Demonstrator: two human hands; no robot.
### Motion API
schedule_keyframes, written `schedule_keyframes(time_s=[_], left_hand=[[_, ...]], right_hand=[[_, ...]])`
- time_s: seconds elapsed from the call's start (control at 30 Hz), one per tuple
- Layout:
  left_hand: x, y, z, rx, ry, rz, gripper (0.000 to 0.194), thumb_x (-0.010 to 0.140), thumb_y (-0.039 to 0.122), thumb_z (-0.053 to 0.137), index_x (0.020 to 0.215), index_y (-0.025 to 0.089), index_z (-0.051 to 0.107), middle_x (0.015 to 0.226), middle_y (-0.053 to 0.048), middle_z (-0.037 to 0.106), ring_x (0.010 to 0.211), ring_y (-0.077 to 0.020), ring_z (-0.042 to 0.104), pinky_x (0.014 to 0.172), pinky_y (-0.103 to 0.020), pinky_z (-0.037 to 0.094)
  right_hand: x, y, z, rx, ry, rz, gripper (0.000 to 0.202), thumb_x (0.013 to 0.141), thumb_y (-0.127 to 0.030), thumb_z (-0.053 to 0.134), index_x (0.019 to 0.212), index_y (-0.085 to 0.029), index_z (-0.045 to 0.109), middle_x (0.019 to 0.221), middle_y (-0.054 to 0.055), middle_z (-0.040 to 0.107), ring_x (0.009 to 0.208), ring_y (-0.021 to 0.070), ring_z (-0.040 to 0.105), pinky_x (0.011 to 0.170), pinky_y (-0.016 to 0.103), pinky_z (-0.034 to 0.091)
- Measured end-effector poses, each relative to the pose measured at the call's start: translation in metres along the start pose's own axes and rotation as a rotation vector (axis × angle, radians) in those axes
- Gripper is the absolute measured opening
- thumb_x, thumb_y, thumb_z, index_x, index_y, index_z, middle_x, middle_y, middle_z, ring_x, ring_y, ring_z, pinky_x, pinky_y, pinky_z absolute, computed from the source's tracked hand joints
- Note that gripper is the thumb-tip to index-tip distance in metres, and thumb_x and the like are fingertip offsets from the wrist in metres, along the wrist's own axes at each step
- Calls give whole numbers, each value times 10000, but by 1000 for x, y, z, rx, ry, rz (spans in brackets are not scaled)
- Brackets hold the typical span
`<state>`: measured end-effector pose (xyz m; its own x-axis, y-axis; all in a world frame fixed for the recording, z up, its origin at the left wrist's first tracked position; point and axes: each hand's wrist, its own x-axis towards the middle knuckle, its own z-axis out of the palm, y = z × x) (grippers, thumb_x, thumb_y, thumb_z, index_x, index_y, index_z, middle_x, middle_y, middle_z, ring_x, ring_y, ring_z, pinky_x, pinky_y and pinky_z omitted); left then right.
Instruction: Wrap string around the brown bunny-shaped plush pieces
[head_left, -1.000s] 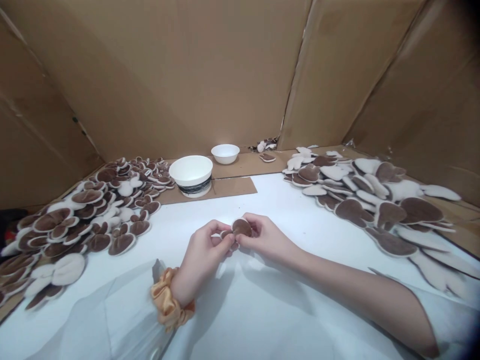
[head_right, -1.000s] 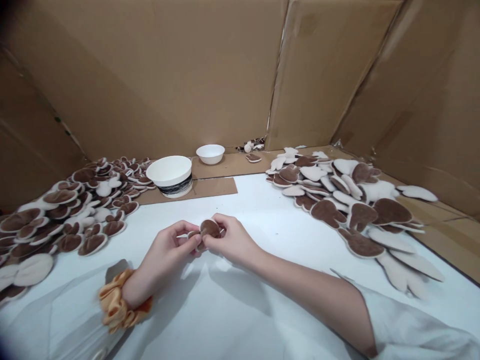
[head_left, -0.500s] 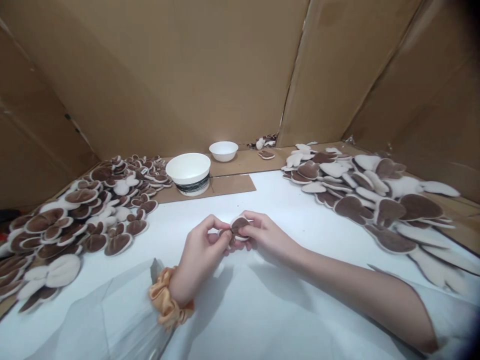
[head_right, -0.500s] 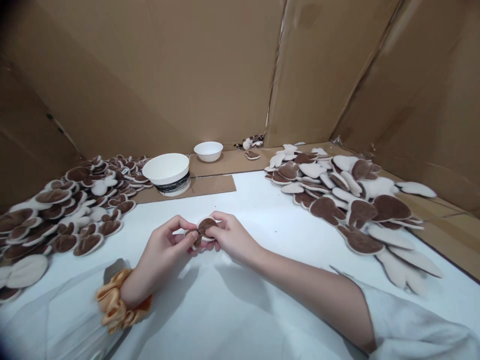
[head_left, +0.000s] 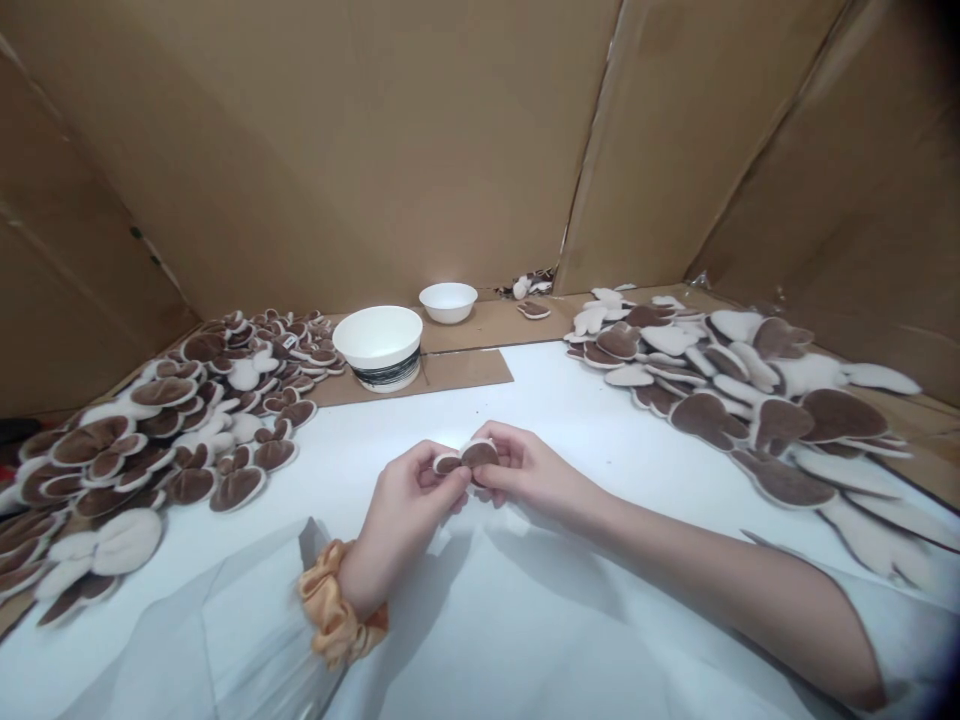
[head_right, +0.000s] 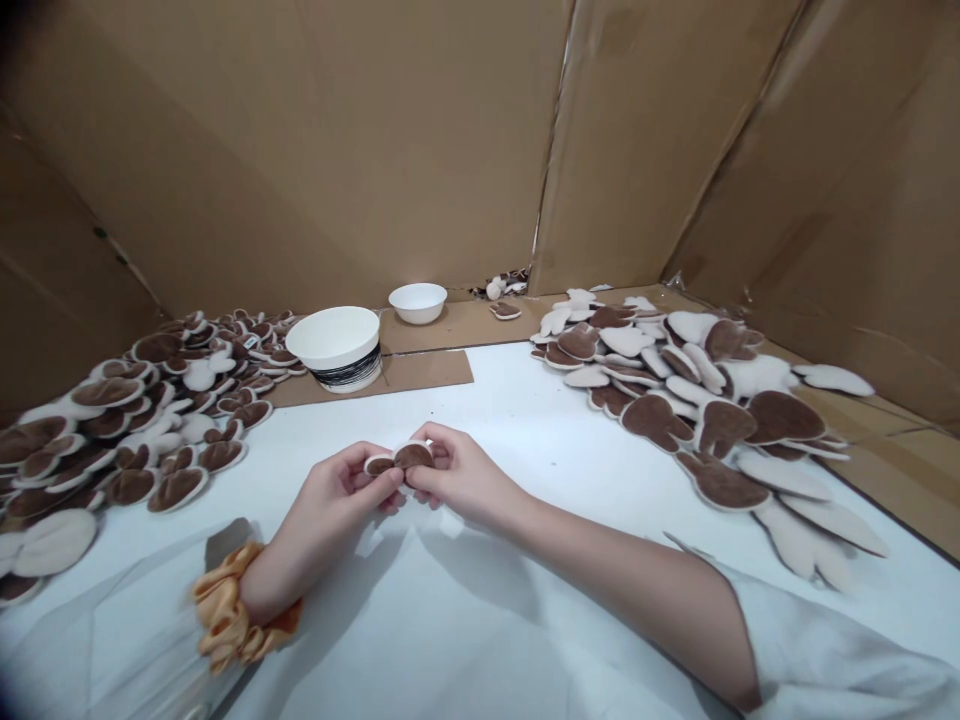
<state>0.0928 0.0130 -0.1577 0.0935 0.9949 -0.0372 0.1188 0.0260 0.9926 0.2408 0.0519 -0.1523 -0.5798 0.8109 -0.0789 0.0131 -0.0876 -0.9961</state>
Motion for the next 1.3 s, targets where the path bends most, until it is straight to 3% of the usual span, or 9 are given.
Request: schedule_keyframes(time_s=[0.33,0.53,0.67,0.83,0.93,1.1,1.3], left_hand=[[0,4,0,-55,25,-73,110,680,197,563,713,147,471,593,11,553,476,-110,525,454,-189,382],[0,2,-1,-83,25,-100,155,717,259,559,714,141,458,600,-13,578,496,-124,549,475,-200,400],[0,2,-3,-75,48,-101,177,735,293,553,733,138,468,632,-29,594,531,-135,564,525,-221,424],[-1,3,-3,-62,37,-95,190,730,305,565,742,139,473,575,-9,564,526,-132,547,519,-213,415],[-1,2,-2,-33,27,-52,187,742,310,554,764,135,491,610,-13,562,548,-124,533,532,-211,414],[1,0,-3,-111,64,52,269,739,280,562,954,173,441,694,2,554,577,-120,523,569,-230,429],[-2,3,-6,29,102,169,104,766,241,526,840,168,531,756,-6,562,648,-118,533,608,-203,424]], right_hand=[[2,0,-4,174,98,133,25,598,-147,474,619,-134,473,576,28,589,475,124,563,436,223,444],[3,-5,-9,132,35,161,113,638,-177,431,677,-111,514,564,42,587,517,143,590,472,234,470],[1,-7,-10,119,54,83,153,702,-201,441,837,-139,479,656,33,582,581,145,585,475,247,477],[-3,-3,-6,33,-36,-24,391,705,-179,533,1041,-240,344,830,10,521,687,136,573,508,242,491],[-5,-2,-5,13,-76,-71,395,744,-175,505,1076,-268,312,843,1,489,666,114,565,525,235,486],[-7,-3,-4,-104,-97,-198,121,815,-188,422,924,-198,473,867,22,522,739,108,561,649,244,473],[-3,-3,-6,-170,1,-228,190,770,-199,518,955,-161,542,959,67,585,818,157,590,734,297,468]])
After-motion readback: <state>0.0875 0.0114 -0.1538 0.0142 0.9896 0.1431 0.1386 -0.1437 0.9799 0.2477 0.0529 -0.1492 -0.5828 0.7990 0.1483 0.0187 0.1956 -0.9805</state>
